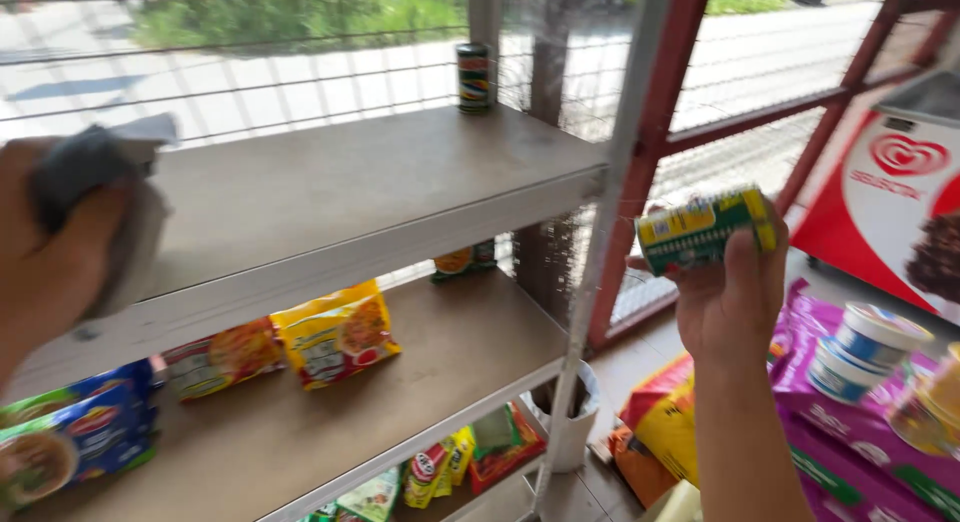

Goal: The person is wiping dust off of canned sardine containers with a cloth and placing them onto a grocery shelf.

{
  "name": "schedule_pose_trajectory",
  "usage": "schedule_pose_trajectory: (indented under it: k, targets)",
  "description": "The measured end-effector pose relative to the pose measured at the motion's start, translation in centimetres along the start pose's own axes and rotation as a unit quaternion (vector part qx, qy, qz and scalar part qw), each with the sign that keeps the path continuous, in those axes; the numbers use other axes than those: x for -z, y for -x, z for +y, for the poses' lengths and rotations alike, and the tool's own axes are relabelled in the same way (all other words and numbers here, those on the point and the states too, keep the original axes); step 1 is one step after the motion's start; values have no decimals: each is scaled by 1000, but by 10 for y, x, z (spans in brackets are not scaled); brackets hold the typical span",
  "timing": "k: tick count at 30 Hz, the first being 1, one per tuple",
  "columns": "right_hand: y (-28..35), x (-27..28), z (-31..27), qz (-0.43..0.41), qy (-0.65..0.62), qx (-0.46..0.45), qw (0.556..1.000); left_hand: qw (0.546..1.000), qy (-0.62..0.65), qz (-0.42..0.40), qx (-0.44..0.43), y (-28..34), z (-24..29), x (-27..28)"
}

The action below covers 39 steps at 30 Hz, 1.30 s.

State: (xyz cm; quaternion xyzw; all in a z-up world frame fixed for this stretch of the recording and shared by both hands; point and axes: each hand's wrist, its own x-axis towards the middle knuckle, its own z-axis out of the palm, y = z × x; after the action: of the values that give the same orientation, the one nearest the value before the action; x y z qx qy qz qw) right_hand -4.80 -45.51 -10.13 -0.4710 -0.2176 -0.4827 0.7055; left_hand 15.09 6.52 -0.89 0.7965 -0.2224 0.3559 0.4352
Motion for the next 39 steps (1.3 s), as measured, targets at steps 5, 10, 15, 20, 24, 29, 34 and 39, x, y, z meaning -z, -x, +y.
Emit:
schedule_pose_trajectory:
  k: [5, 10, 15, 20, 24, 29, 34, 39]
  targets:
    - [-23, -129, 13, -153, -130, -61, 978, 993, 119, 21, -8, 34, 62, 20]
    - [-25, -227, 49, -224, -105, -142, 958, 920, 392, 23, 0, 1, 28, 4]
    - [-23, -309, 67, -297, -22, -187, 936, 909, 415, 38, 2, -31, 6, -10]
    - [-34, -337, 124, -294, 15, -209, 933, 917, 388, -52, -74, -25, 39, -17]
    - [-50, -322, 193, -354, -27, -70, 932, 964, 188, -77, -174, 18, 66, 10]
    - [-37, -333, 178, -367, -16, -57, 928, 978, 88, -105, -157, 22, 60, 4]
    - [-20, -332, 160, -375, -9, -50, 926, 959, 224, -75, -157, 17, 42, 0]
    - [1, -342, 134, -404, -6, -125, 906, 888, 453, -75, 5, 5, 22, 5]
